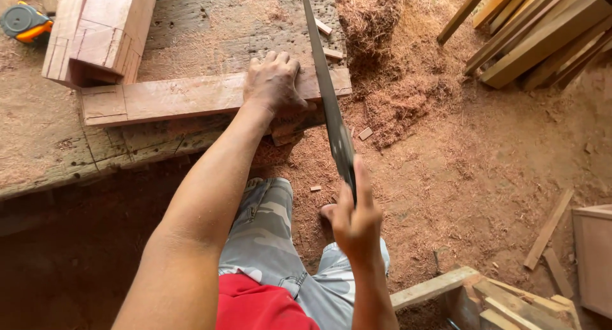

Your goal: The person uses a hand saw to cut a piece of wood on a workbench. They hold the wood steady with their left hand while sawing with their right hand, creating sawdust on the floor.

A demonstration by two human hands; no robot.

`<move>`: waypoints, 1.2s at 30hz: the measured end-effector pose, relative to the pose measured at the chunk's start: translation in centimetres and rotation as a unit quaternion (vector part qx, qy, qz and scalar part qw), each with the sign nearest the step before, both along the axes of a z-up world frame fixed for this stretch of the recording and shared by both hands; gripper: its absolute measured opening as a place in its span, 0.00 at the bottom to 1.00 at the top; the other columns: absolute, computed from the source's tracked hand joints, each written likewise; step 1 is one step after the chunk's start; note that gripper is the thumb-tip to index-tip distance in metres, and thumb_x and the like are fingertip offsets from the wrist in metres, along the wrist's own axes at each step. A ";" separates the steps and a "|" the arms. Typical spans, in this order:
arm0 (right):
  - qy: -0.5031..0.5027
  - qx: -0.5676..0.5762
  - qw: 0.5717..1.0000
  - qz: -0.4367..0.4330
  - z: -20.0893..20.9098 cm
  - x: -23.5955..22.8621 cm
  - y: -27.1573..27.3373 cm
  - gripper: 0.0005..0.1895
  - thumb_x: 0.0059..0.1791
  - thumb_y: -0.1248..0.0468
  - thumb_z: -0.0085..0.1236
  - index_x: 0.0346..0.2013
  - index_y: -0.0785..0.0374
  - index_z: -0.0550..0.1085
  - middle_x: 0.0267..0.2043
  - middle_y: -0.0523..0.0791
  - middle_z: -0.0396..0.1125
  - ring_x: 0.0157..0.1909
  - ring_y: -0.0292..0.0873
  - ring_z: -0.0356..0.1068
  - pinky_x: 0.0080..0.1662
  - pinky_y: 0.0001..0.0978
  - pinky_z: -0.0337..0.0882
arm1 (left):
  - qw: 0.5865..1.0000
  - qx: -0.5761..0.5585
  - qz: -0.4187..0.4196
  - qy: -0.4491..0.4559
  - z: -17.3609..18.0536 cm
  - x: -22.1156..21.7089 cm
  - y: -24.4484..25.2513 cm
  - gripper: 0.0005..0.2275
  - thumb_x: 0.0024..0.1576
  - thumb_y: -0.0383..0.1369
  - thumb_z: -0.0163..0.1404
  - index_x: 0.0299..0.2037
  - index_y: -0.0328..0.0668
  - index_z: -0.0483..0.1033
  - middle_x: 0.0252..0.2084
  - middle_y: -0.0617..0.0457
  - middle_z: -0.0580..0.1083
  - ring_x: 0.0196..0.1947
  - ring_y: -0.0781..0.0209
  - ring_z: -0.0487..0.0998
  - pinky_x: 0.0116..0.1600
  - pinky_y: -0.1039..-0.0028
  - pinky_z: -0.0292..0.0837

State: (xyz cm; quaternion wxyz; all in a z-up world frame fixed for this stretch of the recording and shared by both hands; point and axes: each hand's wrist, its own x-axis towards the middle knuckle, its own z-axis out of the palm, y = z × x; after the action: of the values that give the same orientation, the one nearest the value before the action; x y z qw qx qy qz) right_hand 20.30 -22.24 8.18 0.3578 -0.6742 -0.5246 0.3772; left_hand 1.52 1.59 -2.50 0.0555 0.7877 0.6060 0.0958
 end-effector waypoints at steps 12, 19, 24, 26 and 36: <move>-0.185 0.213 0.955 0.091 -0.7 1.8 -3.1 0.25 0.58 0.69 0.44 0.70 0.72 0.59 0.51 0.61 0.71 0.48 0.54 0.77 0.46 0.39 0.77 | 1.000 -0.015 0.004 0.013 0.7 0.0 -0.3 0.36 0.37 0.66 0.66 0.44 0.45 0.77 0.44 0.50 0.74 0.47 0.54 0.74 0.49 0.58 0.72; -0.049 0.165 0.983 0.060 -2.8 1.3 -1.9 0.27 0.58 0.70 0.45 0.73 0.66 0.58 0.59 0.60 0.71 0.53 0.50 0.77 0.52 0.35 0.79 | 1.000 -0.022 0.002 -0.012 1.8 0.0 0.0 0.38 0.31 0.61 0.70 0.47 0.47 0.75 0.45 0.52 0.73 0.48 0.55 0.73 0.52 0.58 0.68; -0.093 0.112 0.989 0.014 -5.6 6.6 -17.3 0.28 0.52 0.70 0.49 0.68 0.67 0.61 0.43 0.56 0.75 0.34 0.42 0.78 0.35 0.32 0.76 | 1.000 -0.027 0.000 -0.006 0.7 0.0 -0.4 0.35 0.34 0.61 0.70 0.44 0.48 0.75 0.45 0.52 0.73 0.47 0.55 0.73 0.52 0.58 0.68; -0.050 0.114 0.991 -0.050 -8.3 7.5 -21.5 0.27 0.52 0.69 0.53 0.67 0.65 0.65 0.32 0.51 0.73 0.29 0.40 0.74 0.33 0.34 0.75 | 1.000 -0.016 -0.003 -0.006 0.6 -0.1 -0.3 0.34 0.35 0.61 0.70 0.43 0.48 0.75 0.44 0.52 0.74 0.46 0.56 0.73 0.50 0.58 0.69; -0.094 0.146 0.983 0.055 -2.4 -0.6 4.1 0.28 0.57 0.71 0.46 0.73 0.64 0.58 0.44 0.55 0.75 0.34 0.45 0.79 0.37 0.34 0.78 | 1.000 0.015 -0.004 -0.016 -1.0 -0.2 0.1 0.37 0.32 0.63 0.70 0.44 0.45 0.76 0.42 0.52 0.75 0.44 0.56 0.75 0.46 0.62 0.73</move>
State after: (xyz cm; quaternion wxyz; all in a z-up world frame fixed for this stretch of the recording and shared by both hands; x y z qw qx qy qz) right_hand 19.75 -18.11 5.77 0.3807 -0.6170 -0.6415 0.2507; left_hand 1.28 1.72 -3.50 0.0540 0.7891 0.6005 0.1176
